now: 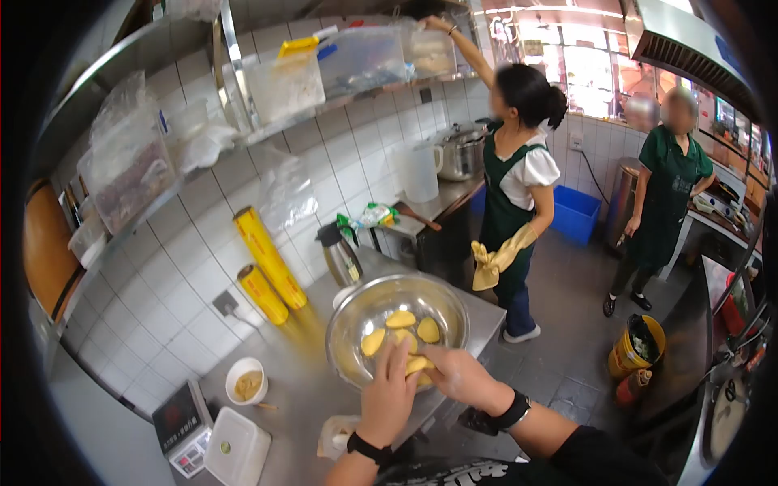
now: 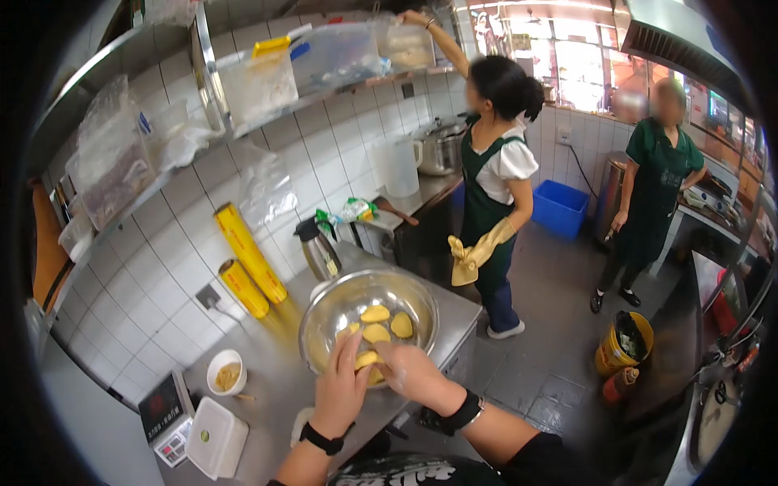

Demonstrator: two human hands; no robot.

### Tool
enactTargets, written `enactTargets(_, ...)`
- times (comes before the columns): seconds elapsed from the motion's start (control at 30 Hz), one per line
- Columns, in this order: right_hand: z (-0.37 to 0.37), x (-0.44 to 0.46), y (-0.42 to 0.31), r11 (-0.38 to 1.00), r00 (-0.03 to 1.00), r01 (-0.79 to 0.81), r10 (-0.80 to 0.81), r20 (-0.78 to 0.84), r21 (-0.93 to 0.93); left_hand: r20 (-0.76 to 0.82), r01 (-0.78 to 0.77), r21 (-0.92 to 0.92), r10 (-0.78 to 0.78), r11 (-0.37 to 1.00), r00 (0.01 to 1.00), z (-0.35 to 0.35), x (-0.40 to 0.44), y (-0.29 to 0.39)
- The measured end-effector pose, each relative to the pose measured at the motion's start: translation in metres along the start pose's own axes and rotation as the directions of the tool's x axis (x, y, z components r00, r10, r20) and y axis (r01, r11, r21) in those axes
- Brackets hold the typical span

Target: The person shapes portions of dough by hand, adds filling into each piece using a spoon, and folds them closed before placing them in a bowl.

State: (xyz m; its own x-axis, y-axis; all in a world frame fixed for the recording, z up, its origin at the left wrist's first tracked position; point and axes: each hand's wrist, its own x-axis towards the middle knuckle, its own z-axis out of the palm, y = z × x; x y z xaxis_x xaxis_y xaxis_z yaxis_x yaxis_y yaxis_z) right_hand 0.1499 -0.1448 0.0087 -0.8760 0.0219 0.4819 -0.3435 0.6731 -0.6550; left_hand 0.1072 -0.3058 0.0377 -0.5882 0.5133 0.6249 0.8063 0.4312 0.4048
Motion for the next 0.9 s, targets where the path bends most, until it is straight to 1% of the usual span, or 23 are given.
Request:
enactTargets(0.03,0.003,-0.002,-0.002,0.998,1.0,0.003,-0.003,-0.008,-0.066,-0.015,0.012,0.053,-0.011,0.999,1.0,-0.002,0.001,0.007)
enactTargets(0.07,0.003,0.001,-0.005,0.998,0.999,0.019,-0.018,-0.027,0.064,0.015,0.026,0.013,-0.026,1.0,1.0,-0.001,-0.001,0.001)
enactTargets(0.1,0.001,0.003,-0.014,0.98,0.998,-0.045,0.052,-0.029,0.192,0.044,0.043,-0.026,-0.042,0.999,0.998,0.001,-0.003,-0.013)
enactTargets(0.13,-0.003,0.005,-0.018,0.969,0.997,-0.045,0.059,-0.053,0.243,0.071,0.066,-0.065,-0.061,0.996,0.996,0.003,-0.007,-0.019)
enactTargets(0.23,-0.012,0.015,-0.015,0.991,0.98,-0.13,0.13,0.151,-0.012,0.047,0.118,-0.101,-0.114,0.988,0.992,0.001,-0.003,-0.015)
enactTargets(0.33,0.001,0.013,-0.013,0.995,0.997,0.054,-0.048,-0.067,0.09,0.099,-0.027,0.062,0.021,0.998,0.995,-0.002,-0.003,-0.025)
enactTargets(0.43,0.0,0.016,-0.019,0.968,0.998,-0.042,0.05,-0.029,0.248,0.08,0.086,-0.122,-0.077,0.989,0.994,-0.006,-0.003,-0.026)
enactTargets(0.53,0.0,0.018,-0.008,0.999,0.999,0.009,-0.01,0.034,0.038,-0.031,0.076,0.022,-0.075,0.997,0.997,-0.001,0.0,-0.01)
enactTargets(0.63,0.004,0.019,-0.017,0.99,1.0,0.008,-0.007,-0.001,0.143,0.074,-0.031,0.093,0.024,0.995,0.997,0.004,-0.007,-0.03)
enactTargets(0.73,0.0,0.021,-0.014,0.973,0.991,-0.119,0.104,0.084,0.198,0.056,0.066,-0.04,-0.063,0.997,0.996,0.002,-0.006,-0.033)
enactTargets(0.83,0.007,0.017,-0.009,0.999,1.0,-0.005,0.004,0.004,0.033,0.055,0.076,0.093,-0.081,0.993,0.995,-0.004,-0.005,-0.017)
enactTargets(0.9,0.009,0.014,-0.016,0.987,0.999,0.024,-0.018,-0.04,0.161,0.122,0.082,0.022,-0.085,0.996,0.989,-0.002,-0.012,-0.027)
